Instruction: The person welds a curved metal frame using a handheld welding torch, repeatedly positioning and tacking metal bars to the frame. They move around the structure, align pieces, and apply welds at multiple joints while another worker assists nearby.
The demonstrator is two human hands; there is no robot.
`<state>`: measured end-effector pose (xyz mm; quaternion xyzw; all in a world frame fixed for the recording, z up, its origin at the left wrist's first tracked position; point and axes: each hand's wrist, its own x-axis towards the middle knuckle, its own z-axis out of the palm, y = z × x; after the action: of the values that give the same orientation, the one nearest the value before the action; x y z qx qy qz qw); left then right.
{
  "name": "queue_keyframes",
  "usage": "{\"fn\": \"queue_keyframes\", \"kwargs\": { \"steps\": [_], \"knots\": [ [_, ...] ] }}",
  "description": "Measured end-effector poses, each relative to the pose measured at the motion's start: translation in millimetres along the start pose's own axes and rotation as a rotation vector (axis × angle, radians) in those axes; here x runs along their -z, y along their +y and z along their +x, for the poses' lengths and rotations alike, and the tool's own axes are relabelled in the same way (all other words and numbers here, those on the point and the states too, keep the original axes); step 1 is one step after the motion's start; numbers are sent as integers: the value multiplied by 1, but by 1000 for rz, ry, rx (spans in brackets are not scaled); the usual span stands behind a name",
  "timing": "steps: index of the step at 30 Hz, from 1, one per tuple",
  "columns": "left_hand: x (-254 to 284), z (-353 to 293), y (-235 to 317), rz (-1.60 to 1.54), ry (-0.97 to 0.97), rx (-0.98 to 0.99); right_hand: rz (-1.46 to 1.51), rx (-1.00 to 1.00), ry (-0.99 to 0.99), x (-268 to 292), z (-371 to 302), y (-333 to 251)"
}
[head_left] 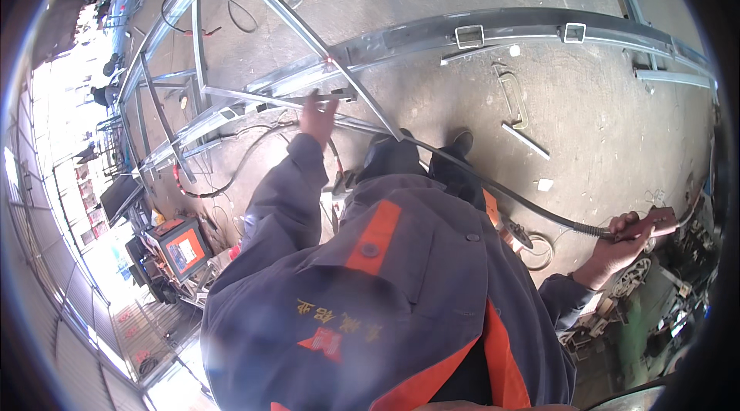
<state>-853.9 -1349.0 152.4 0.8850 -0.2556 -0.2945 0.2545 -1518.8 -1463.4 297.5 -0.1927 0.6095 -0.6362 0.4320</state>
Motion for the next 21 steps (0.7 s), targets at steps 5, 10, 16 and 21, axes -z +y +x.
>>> {"fn": "queue_keyframes", "kwargs": {
  "steps": [5, 10, 16, 21],
  "knots": [
    [-62, -43, 29, -463, -265, 211, -12, 138, -139, -1, 22, -15],
    [-87, -48, 37, -406, -204, 187, -71, 172, -261, -26, 32, -32],
    [-103, -44, 41, -360, 151, 109, -202, 216, -157, -75, 70, -28],
    [-110, -48, 94, 36, 387, -288, -309, 32, -217, -127, 111, 5]
  ]
}}
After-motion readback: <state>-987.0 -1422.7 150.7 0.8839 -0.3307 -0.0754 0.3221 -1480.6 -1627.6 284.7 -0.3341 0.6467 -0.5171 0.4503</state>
